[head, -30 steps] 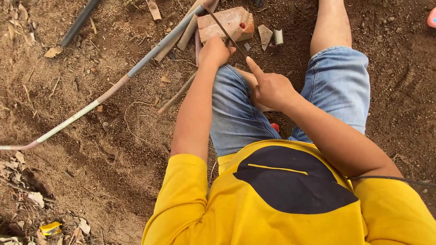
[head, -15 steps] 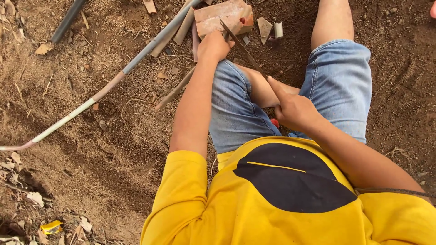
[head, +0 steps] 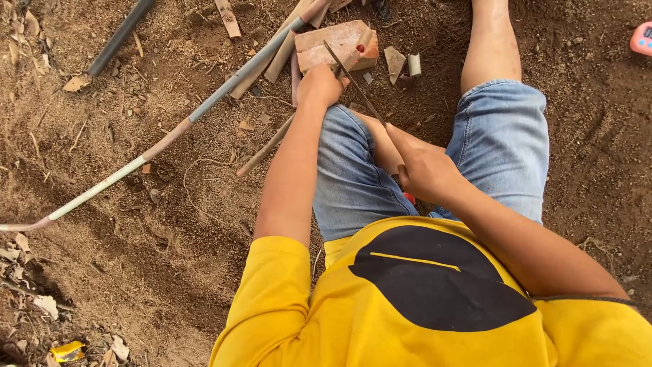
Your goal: The person files the end of a PVC pipe segment with a metal file while sitting on the ground.
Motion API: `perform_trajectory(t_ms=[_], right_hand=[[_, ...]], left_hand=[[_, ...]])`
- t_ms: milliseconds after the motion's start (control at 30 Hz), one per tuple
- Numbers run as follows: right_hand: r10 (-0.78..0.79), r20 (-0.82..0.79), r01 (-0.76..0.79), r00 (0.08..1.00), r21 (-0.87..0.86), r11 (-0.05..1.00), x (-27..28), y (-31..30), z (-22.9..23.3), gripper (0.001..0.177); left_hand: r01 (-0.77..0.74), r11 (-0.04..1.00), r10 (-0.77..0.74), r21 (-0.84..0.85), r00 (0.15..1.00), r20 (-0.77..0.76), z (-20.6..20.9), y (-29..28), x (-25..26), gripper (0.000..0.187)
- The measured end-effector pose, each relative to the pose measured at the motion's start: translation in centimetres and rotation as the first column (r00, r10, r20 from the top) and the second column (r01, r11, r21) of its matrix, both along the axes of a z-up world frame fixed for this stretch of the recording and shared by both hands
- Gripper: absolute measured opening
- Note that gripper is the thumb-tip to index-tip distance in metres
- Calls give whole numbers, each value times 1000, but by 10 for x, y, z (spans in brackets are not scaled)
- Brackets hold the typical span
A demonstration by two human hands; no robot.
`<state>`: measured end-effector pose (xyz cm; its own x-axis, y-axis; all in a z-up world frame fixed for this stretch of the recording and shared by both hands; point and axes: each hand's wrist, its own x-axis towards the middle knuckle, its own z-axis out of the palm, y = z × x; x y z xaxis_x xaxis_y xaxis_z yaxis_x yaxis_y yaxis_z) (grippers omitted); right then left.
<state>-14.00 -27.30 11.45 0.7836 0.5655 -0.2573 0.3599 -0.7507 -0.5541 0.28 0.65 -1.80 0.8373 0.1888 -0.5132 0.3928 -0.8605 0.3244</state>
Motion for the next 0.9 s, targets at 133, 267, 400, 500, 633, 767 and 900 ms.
perform_trajectory(t_ms=[133, 267, 400, 500, 633, 767, 900], right_hand=[[-58, -76, 43, 995, -189, 981, -16, -17, -5, 85], [-53, -99, 34, 994, -185, 982, 8, -1, -2, 88], [46, -9, -47, 999, -278, 959, 45, 31, -32, 90], [57, -63, -72, 996, -269, 961, 48, 44, -24, 87], [47, -86, -69, 995, -280, 958, 31, 24, -10, 88], [-34, -72, 28, 997, -84, 996, -8, -12, -10, 85], [-52, -34, 47, 998, -130, 990, -24, -28, -21, 83]], left_hand=[[-4, 1000, 4, -5, 1000, -31, 5, -4, -1, 33], [-8, 999, 7, 50, 1000, 8, 13, -7, -4, 38], [23, 998, -24, 64, 1000, 17, 13, -6, -1, 37], [-63, 998, 63, -11, 998, 17, 26, -1, -9, 25], [-6, 999, 7, 32, 1000, -27, 22, -5, -5, 27], [-2, 1000, 2, 14, 1000, 8, 17, -2, -3, 30], [35, 998, -34, 49, 999, -30, 20, -2, -3, 33]])
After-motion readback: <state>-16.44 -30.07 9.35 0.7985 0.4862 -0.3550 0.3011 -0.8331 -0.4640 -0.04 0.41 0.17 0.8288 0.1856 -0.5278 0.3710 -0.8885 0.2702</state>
